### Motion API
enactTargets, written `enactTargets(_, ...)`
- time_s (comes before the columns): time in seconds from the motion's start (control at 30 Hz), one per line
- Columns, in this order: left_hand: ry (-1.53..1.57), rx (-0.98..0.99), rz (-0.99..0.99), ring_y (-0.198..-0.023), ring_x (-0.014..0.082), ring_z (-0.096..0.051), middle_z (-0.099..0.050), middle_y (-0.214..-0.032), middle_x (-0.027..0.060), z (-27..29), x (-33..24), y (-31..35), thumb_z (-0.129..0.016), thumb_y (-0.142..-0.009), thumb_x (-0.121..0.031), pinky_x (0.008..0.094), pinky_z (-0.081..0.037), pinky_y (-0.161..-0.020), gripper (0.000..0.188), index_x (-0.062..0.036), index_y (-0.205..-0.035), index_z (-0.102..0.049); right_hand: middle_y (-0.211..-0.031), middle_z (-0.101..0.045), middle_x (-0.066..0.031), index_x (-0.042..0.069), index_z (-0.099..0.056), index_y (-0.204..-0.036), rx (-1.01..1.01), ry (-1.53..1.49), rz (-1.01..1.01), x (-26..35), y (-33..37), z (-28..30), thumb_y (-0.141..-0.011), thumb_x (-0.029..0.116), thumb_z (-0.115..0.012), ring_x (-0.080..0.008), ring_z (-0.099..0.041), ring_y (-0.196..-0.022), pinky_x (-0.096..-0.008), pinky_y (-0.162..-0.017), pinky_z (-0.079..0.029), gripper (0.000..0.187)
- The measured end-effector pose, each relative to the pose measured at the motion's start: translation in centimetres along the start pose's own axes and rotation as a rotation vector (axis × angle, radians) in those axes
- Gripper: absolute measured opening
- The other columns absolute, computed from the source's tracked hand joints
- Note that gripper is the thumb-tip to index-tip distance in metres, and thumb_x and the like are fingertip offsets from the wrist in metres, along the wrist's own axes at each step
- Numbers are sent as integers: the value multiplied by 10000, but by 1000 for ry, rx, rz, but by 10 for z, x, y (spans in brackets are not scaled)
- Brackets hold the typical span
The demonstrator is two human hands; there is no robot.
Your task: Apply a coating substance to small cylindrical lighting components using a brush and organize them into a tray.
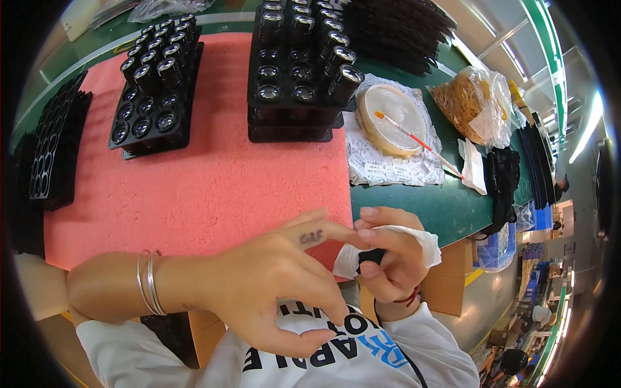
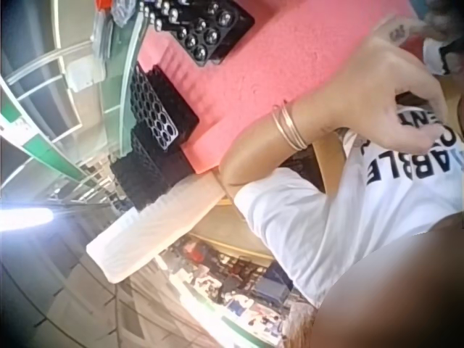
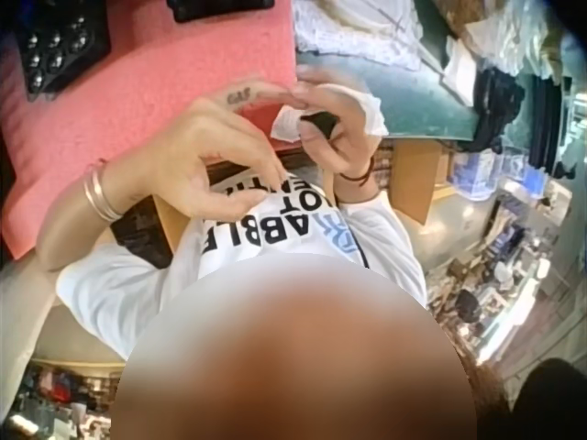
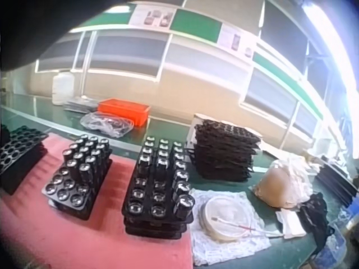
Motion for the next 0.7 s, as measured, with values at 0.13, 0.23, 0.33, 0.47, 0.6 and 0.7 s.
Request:
enactTargets(0.13, 2, 5, 5, -1135, 351, -503, -691, -861, -51, -1, -1, 0, -704, -648, -195, 613, -190, -1005, 184, -193, -832, -704, -1049, -606, -153, 84, -635, -1030, 31, -4, -9, 1, -1, -4, -626, 57, -654, -235, -625, -807, -309, -685, -502, 405)
enactTargets(0.23, 8, -17, -32, -1112, 345, -516, -690, -852, -46, 0, -2, 0, -696, -650, -180, 587, -235, -998, 177, -168, -826, -702, -1072, -597, -164, 63, -610, -1072, 52, -2, -19, -1, -1, -5, -624, 51, -662, -250, -620, -842, -325, -721, -495, 451)
enactTargets(0.33, 20, -29, -49, -1089, 345, -521, -688, -841, -38, 0, -3, -1, -689, -645, -161, 539, -294, -986, 181, -140, -823, -701, -1092, -585, -187, 21, -566, -1128, 85, -61, -17, -3, 0, -9, -628, 55, -674, -284, -607, -901, -354, -762, -487, 513)
enactTargets(0.47, 56, -56, -73, -1068, 349, -526, -689, -840, -30, 2, -7, -1, -676, -637, -143, 495, -342, -970, 175, -127, -809, -706, -1112, -567, -225, -41, -476, -1219, 161, -128, -4, 1, -6, -18, -624, 45, -681, -331, -588, -965, -384, -808, -472, 636)
enactTargets(0.6, 158, -38, -62, -1072, 352, -522, -692, -851, -33, 2, -7, -1, -657, -614, -122, 477, -357, -972, 183, -127, -789, -712, -1135, -554, -238, -61, -436, -1247, 202, -157, -28, 3, -8, -20, -605, 23, -675, -336, -587, -968, -383, -835, -464, 690)
enactTargets(0.7, 222, -32, -34, -1090, 356, -513, -694, -856, -34, 2, -5, -1, -651, -602, -119, 484, -346, -983, 192, -124, -783, -715, -1157, -548, -227, -60, -413, -1265, 204, -136, -32, 0, -7, -24, -595, -2, -662, -339, -585, -971, -388, -869, -452, 717)
Point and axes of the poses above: each hand's wrist, its own y-axis away from the middle knuckle, its own z-axis out of the back of the hand, x = y × z, the point moved 10 cm from there along -y, towards the middle knuckle
